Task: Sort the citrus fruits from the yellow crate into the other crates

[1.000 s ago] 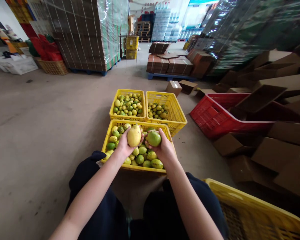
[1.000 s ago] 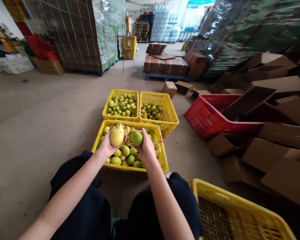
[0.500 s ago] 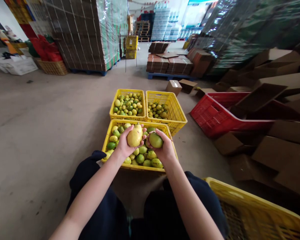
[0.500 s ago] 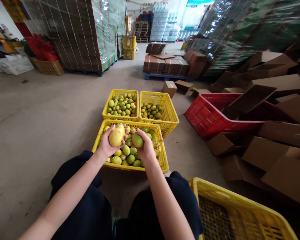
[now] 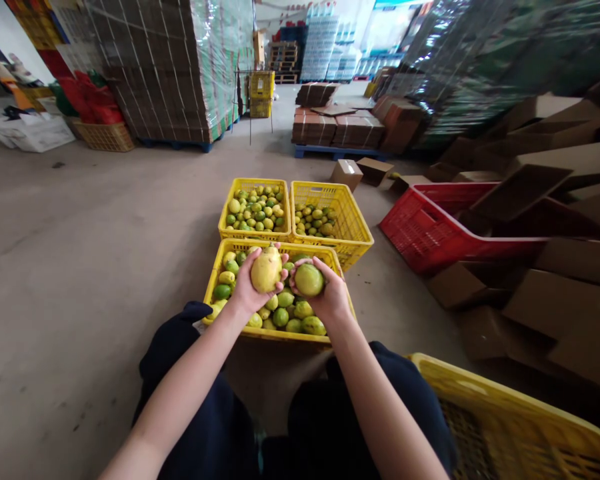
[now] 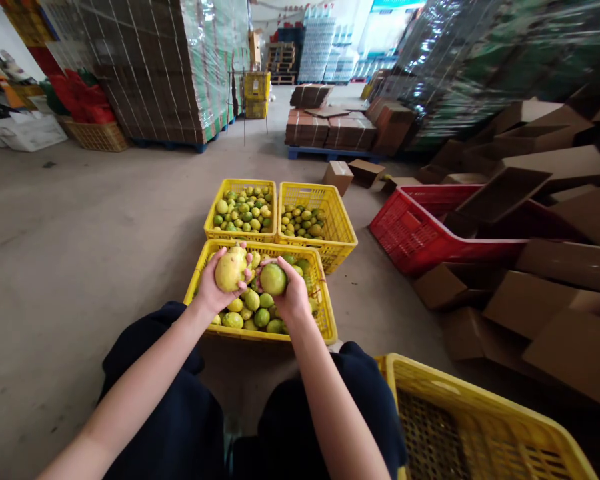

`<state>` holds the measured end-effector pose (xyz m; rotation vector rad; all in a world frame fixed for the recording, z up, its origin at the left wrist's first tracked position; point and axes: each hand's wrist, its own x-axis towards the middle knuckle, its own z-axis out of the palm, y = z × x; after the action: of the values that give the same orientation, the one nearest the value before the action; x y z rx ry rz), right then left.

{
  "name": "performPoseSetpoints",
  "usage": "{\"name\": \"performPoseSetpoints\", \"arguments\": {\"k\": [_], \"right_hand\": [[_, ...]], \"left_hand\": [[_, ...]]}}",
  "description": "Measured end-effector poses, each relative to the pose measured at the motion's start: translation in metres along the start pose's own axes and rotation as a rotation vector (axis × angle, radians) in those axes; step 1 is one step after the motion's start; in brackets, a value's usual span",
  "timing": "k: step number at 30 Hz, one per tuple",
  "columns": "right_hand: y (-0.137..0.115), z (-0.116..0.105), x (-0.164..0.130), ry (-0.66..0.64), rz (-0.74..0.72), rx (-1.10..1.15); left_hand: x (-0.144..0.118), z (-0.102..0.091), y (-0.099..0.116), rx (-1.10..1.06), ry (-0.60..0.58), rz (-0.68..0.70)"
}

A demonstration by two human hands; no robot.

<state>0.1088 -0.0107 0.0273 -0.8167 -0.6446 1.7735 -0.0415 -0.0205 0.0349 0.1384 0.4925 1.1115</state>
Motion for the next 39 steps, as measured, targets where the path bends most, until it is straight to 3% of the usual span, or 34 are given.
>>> {"name": "performPoseSetpoints", "arguments": {"k": [10,30,39], "right_hand": [[0.0001,-0.0009,-0.0033,0.045,-0.121,-0.04],[0.0023,-0.0008,-0.0017,0.075,-0.096,0.005],[-0.0012,0.0025,-0.0103,-0.062,-0.215,-0.046]], "left_hand": [[0.0054,-0.0037,-0.003,0.053,-0.081,0.012],[0.0026,-0.0037,-0.0026,0.136,-0.117,0.023],[-0.0024,-0.0044,-0.0058,0.359,-0.255,0.026]]}}
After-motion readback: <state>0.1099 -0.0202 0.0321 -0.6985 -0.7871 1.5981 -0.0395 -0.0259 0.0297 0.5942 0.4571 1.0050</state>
